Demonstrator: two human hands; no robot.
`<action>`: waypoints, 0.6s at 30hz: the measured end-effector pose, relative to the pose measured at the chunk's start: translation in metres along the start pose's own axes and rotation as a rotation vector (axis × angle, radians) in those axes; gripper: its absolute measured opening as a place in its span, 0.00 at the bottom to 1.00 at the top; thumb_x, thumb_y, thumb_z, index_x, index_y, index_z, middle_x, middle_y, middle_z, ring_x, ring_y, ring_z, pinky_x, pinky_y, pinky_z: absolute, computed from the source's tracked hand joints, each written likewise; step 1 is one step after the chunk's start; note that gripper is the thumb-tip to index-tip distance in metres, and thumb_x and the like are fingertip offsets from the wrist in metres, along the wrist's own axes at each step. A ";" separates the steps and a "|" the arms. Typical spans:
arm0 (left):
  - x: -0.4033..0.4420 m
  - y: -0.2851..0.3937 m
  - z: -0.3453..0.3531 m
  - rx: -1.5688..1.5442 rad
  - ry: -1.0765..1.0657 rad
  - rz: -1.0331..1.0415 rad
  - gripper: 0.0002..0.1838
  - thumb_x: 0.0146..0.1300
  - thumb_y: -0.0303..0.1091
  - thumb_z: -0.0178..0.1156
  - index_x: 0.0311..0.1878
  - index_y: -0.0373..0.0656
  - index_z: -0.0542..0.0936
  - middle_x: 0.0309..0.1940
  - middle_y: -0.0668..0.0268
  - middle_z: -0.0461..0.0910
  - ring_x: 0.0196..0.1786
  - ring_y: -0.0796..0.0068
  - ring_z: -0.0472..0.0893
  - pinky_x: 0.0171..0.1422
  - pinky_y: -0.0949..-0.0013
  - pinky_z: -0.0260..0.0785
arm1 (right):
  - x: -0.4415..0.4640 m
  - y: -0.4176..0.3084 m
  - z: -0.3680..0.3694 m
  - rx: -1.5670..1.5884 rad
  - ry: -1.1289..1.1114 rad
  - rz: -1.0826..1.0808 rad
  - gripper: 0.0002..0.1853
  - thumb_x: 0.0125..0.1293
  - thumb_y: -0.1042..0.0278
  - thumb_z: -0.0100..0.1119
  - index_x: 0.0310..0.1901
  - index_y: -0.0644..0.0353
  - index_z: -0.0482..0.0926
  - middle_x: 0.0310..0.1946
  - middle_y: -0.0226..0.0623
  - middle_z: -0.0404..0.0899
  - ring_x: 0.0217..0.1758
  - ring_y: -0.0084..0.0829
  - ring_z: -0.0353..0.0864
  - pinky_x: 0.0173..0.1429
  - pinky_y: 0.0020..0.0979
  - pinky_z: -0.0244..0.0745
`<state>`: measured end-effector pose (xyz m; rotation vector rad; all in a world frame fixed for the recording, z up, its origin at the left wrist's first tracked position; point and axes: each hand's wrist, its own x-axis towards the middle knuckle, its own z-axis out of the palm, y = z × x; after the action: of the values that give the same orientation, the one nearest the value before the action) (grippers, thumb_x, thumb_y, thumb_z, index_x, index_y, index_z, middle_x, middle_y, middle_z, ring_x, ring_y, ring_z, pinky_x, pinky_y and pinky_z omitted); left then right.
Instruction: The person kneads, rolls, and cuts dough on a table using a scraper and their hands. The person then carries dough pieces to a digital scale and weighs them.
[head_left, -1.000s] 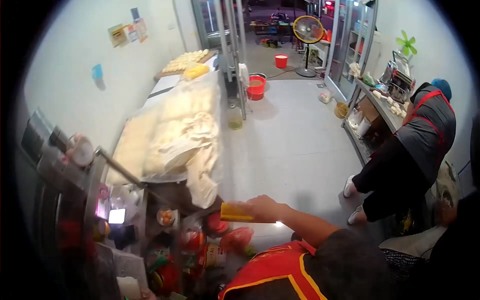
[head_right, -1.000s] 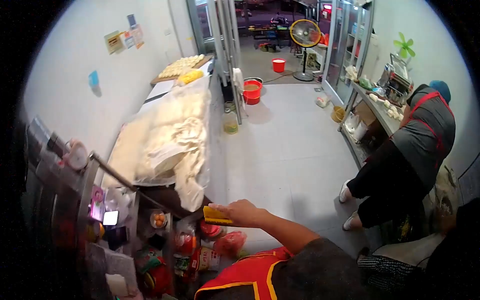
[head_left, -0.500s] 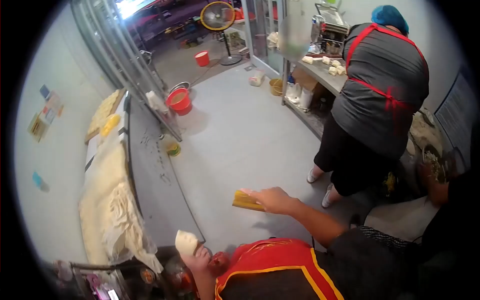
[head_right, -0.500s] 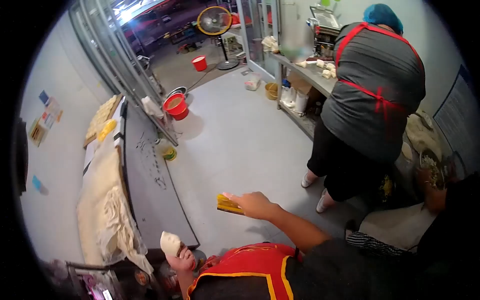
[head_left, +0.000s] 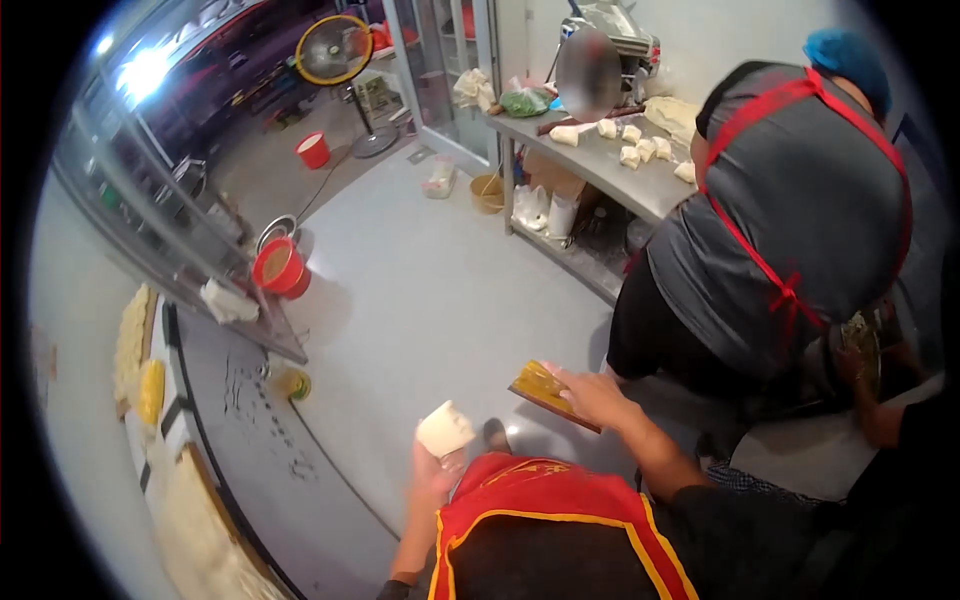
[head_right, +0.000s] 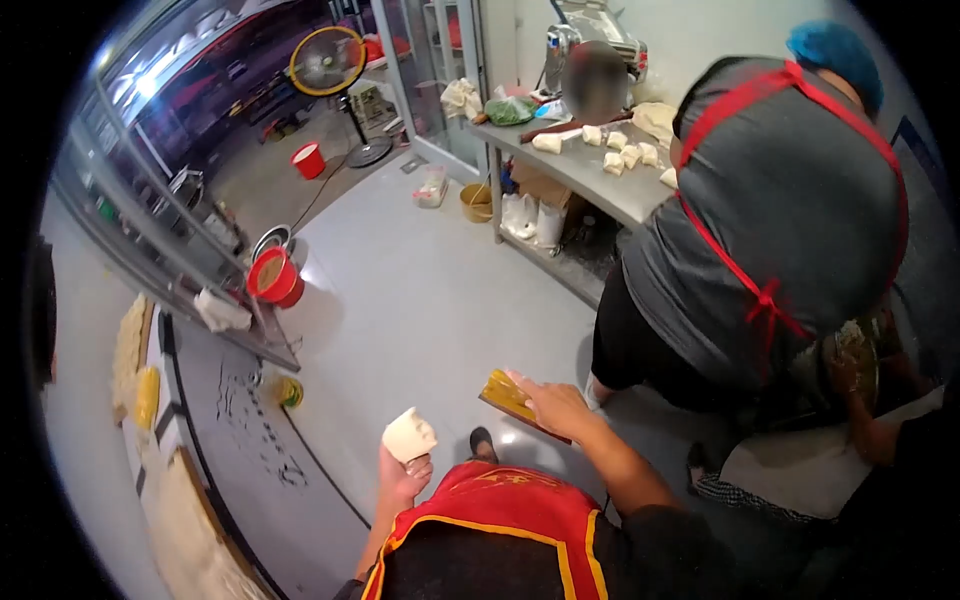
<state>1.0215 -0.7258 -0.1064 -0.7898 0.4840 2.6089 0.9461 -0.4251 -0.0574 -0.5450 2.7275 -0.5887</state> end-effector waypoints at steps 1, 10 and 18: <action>0.020 0.014 0.021 0.018 0.002 -0.055 0.27 0.66 0.58 0.42 0.45 0.44 0.78 0.26 0.64 0.79 0.10 0.78 0.59 0.14 0.75 0.50 | 0.021 0.000 -0.016 0.007 -0.001 0.012 0.33 0.66 0.65 0.51 0.72 0.41 0.52 0.35 0.53 0.81 0.37 0.53 0.80 0.43 0.48 0.73; 0.210 0.096 0.173 0.237 -0.177 -0.259 0.23 0.70 0.50 0.39 0.50 0.43 0.76 0.31 0.61 0.80 0.12 0.78 0.66 0.11 0.77 0.53 | 0.143 0.061 -0.090 0.191 0.319 0.281 0.33 0.66 0.64 0.50 0.72 0.43 0.53 0.35 0.54 0.80 0.38 0.55 0.79 0.44 0.49 0.73; 0.371 0.118 0.248 0.308 -0.376 -0.373 0.16 0.68 0.43 0.45 0.43 0.40 0.76 0.27 0.63 0.78 0.10 0.78 0.62 0.10 0.77 0.52 | 0.301 0.087 -0.297 0.248 0.622 -0.304 0.26 0.67 0.62 0.45 0.67 0.47 0.64 0.56 0.43 0.75 0.47 0.43 0.79 0.48 0.40 0.74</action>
<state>0.5697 -0.6323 -0.1030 -0.2486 0.5471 2.1917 0.5474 -0.3797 0.1018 -0.8323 3.0718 -1.3502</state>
